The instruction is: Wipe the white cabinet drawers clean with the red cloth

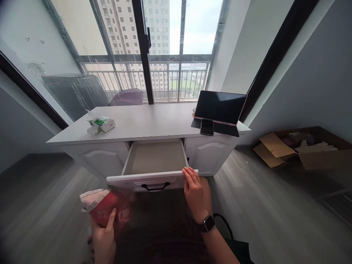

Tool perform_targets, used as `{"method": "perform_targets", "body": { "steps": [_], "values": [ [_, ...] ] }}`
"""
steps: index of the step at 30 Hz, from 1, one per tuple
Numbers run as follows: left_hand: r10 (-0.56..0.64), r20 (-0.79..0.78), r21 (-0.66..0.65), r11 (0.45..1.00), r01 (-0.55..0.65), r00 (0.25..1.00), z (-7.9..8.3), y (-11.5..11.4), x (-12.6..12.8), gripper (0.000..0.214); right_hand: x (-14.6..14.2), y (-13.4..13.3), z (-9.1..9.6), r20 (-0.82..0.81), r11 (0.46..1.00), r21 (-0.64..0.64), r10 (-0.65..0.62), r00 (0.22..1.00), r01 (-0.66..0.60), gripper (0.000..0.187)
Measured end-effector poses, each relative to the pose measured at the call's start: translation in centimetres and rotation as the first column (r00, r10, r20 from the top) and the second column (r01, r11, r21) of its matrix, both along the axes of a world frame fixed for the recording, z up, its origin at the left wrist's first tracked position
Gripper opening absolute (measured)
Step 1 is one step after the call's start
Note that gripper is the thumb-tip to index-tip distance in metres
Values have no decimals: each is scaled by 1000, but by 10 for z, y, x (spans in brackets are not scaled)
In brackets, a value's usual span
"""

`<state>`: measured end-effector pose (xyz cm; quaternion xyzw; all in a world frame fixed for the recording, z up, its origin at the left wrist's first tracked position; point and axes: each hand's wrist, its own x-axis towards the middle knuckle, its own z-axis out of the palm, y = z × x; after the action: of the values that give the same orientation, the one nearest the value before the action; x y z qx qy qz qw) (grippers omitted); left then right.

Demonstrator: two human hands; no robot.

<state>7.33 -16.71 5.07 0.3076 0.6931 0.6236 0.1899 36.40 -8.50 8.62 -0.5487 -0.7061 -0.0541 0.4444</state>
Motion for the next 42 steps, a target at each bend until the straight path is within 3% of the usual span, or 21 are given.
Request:
{"method": "perform_targets", "body": {
  "steps": [3, 7, 10, 14, 19, 22, 25, 29, 32, 34, 38, 42],
  "values": [
    [117, -226, 20, 993, -116, 967, 1, 22, 9, 54, -1, 0, 2, -27, 1000, -22, -8, 1000, 7, 34],
    [167, -432, 123, 984, -126, 886, 3, 56, 22, 56, 0, 0, 7, -50, 999, -43, -1, 999, -2, 33],
    [139, -434, 144, 986, -84, 890, 4, 74, 37, 51, 2, 1, 8, -53, 999, -46, 14, 998, -16, 34],
    [47, -413, 85, 996, -13, 910, 8, 82, 61, 47, 5, 2, 9, -56, 997, -61, 36, 998, -39, 36],
    [-78, -537, 29, 993, 110, 840, 7, 80, 86, 36, 9, 8, 9, -84, 997, -57, 50, 995, -55, 34],
    [-125, -653, 28, 982, 189, 747, -2, 82, 101, 23, 15, 14, 7, -80, 995, -71, 70, 994, -76, 33],
    [-87, -762, 113, 958, 264, 642, -16, 85, 118, 22, 25, 18, 6, -48, 987, -117, 101, 994, -106, 33],
    [-15, -893, 151, 932, 330, 451, -33, 88, 137, 35, 36, 19, 13, -113, 966, -214, 123, 986, -145, 33],
    [-34, -952, 109, 892, 439, 305, -38, 88, 145, 48, 39, 17, 22, -214, 939, -306, 91, 973, -155, 37],
    [-82, -976, 42, 835, 549, 200, -37, 90, 148, 51, 40, 17, 28, -222, 933, -331, 70, 972, -143, 38],
    [-183, -983, -122, 670, 732, 4, -33, 96, 156, 50, 38, 20, 32, -174, 937, -328, 68, 982, -123, 37],
    [-313, -936, -319, 555, 768, -162, -39, 100, 173, 46, 33, 24, 33, -35, 961, -260, 83, 996, -90, 37]
  ]
}}
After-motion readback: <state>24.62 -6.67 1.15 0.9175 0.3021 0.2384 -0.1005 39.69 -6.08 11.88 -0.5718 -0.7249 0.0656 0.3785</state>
